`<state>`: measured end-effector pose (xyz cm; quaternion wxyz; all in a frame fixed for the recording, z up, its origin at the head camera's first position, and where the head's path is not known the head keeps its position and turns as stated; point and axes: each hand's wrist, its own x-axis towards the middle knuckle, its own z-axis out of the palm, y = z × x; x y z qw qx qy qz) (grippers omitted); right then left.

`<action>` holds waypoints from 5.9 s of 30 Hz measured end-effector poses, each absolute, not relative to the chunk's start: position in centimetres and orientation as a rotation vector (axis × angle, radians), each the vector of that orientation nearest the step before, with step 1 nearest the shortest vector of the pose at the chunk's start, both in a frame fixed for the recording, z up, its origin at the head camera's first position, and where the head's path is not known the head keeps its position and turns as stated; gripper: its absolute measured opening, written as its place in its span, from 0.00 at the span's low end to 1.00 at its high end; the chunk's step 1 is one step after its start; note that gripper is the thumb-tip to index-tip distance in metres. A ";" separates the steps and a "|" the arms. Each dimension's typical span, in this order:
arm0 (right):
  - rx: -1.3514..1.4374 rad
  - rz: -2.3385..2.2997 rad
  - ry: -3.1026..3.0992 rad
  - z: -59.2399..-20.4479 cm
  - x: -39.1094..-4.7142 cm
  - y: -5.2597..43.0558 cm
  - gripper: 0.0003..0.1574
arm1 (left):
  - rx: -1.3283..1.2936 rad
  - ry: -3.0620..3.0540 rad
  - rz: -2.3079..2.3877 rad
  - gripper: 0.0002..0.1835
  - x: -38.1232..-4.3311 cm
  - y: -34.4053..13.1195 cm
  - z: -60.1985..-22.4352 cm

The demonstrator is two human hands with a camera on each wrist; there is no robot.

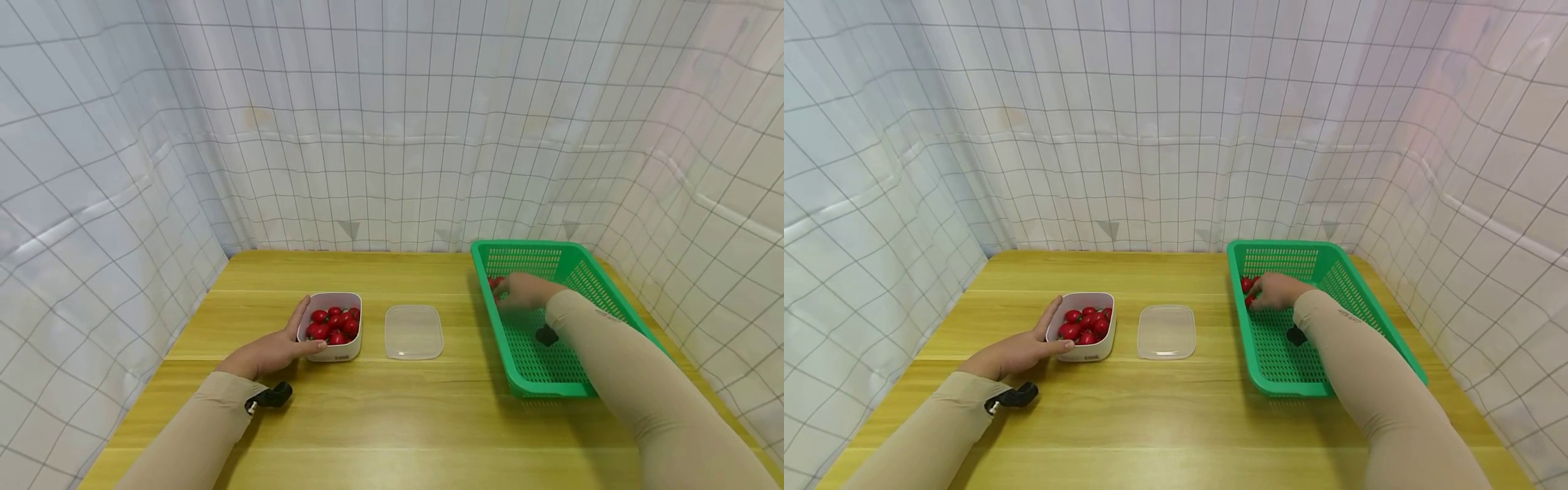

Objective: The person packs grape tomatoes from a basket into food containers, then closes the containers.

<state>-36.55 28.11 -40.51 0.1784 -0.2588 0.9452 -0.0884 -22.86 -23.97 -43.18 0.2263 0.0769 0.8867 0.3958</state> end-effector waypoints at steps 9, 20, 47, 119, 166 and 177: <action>-0.702 -0.306 2.736 -37.8 -35.6 28.8 0.25 | 0.219 2.457 1.080 0.64 -22.6 -24.2 -43.6; -0.742 -0.567 2.838 -29.8 -34.6 25.3 0.28 | 0.243 2.495 1.032 0.63 -23.2 -24.1 -42.9; -1.283 -0.290 2.600 -31.6 -33.6 3.5 0.23 | 0.220 2.491 1.019 0.63 -23.0 -24.3 -42.9; -0.577 -0.243 2.773 -40.9 -39.4 29.1 0.31 | 0.225 2.471 1.061 0.64 -23.1 -24.2 -43.1; -0.501 -0.315 2.728 -41.0 -39.6 29.3 0.34 | 0.226 2.486 1.042 0.64 -23.1 -24.2 -43.1; -0.507 -0.309 2.732 -40.6 -39.2 29.0 0.33 | 0.224 2.482 1.043 0.64 -23.1 -24.3 -43.0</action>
